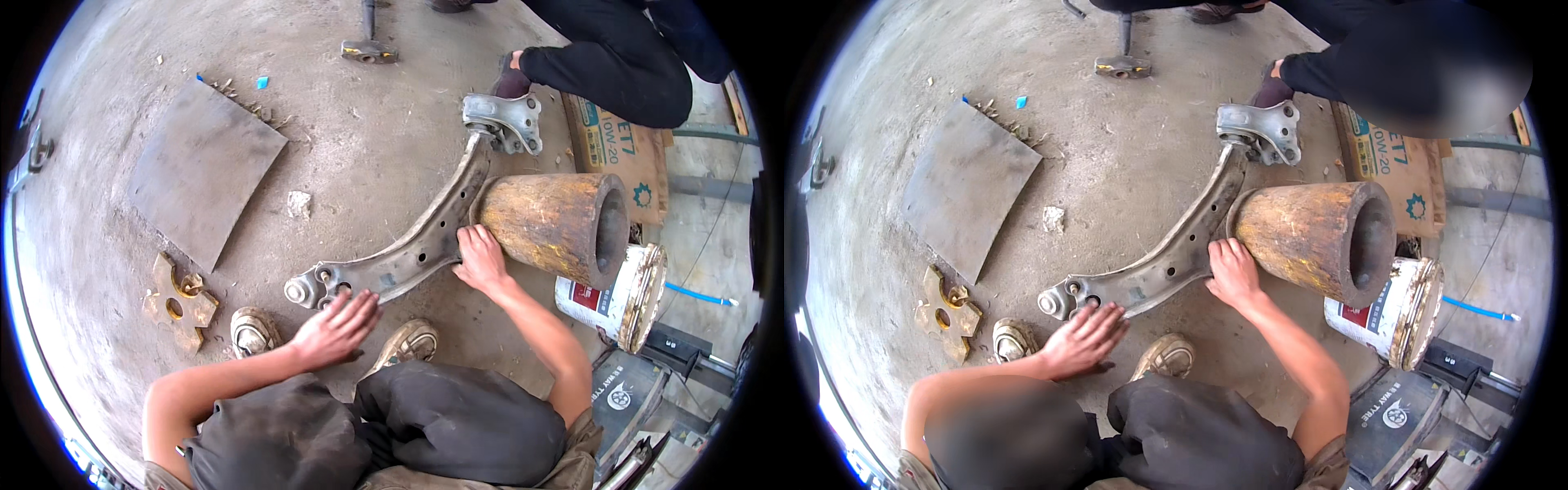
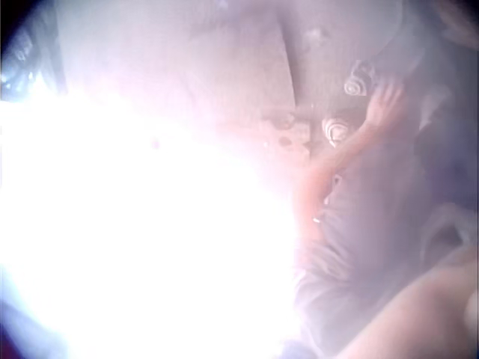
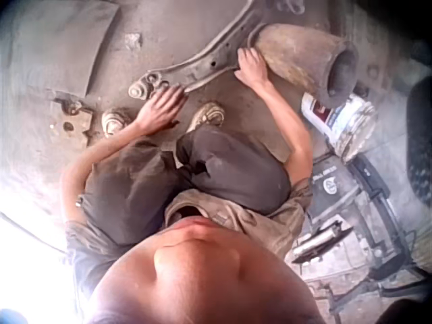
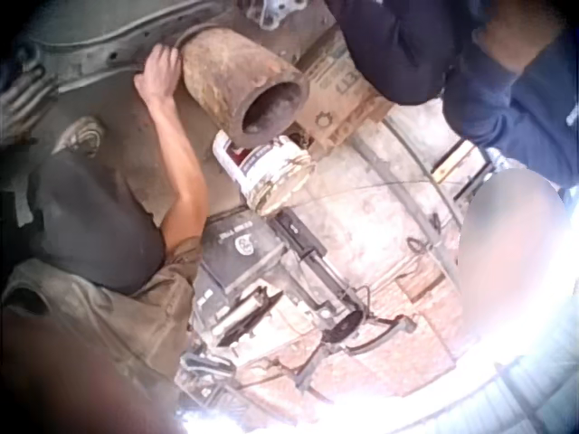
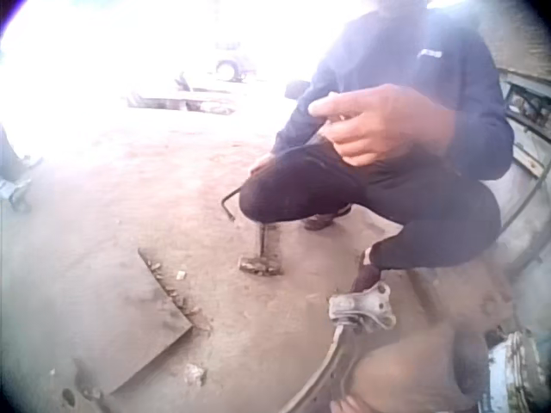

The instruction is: The person works with a coworker to repair a metal car part, likely a control arm. They use a hammer to strike the part and a metal bar to pry or bend it. The person also picks up a wrench and walks around the garage before returning to the task.

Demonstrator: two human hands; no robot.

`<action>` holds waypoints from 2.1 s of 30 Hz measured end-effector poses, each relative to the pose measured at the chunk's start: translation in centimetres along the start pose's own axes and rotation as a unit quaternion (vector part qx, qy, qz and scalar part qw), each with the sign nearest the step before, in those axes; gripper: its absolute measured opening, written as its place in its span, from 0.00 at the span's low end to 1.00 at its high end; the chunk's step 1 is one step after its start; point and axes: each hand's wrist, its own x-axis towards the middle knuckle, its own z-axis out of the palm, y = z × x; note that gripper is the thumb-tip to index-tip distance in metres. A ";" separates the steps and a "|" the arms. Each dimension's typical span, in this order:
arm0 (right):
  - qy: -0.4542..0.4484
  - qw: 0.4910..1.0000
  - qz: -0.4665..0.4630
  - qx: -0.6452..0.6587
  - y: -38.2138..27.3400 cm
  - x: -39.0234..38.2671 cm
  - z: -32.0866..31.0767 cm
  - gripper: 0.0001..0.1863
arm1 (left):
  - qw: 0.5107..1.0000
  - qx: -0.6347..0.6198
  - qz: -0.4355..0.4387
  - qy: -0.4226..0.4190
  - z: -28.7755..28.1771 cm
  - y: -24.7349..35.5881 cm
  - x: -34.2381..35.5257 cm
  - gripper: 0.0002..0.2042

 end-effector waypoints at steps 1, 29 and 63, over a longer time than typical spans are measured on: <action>-0.005 1.000 0.007 0.006 -0.4 0.0 -0.8 0.34 | 0.999 -0.049 -0.013 0.009 0.5 0.8 0.3 0.36; 0.129 0.960 -0.076 0.238 -14.4 6.7 -15.8 0.20 | 0.950 -0.176 -0.194 0.170 -6.1 -13.1 -2.1 0.38; 0.002 0.926 -0.377 0.023 1.0 15.4 -10.2 0.33 | 0.928 -0.072 -0.254 0.262 -8.5 -8.7 7.8 0.21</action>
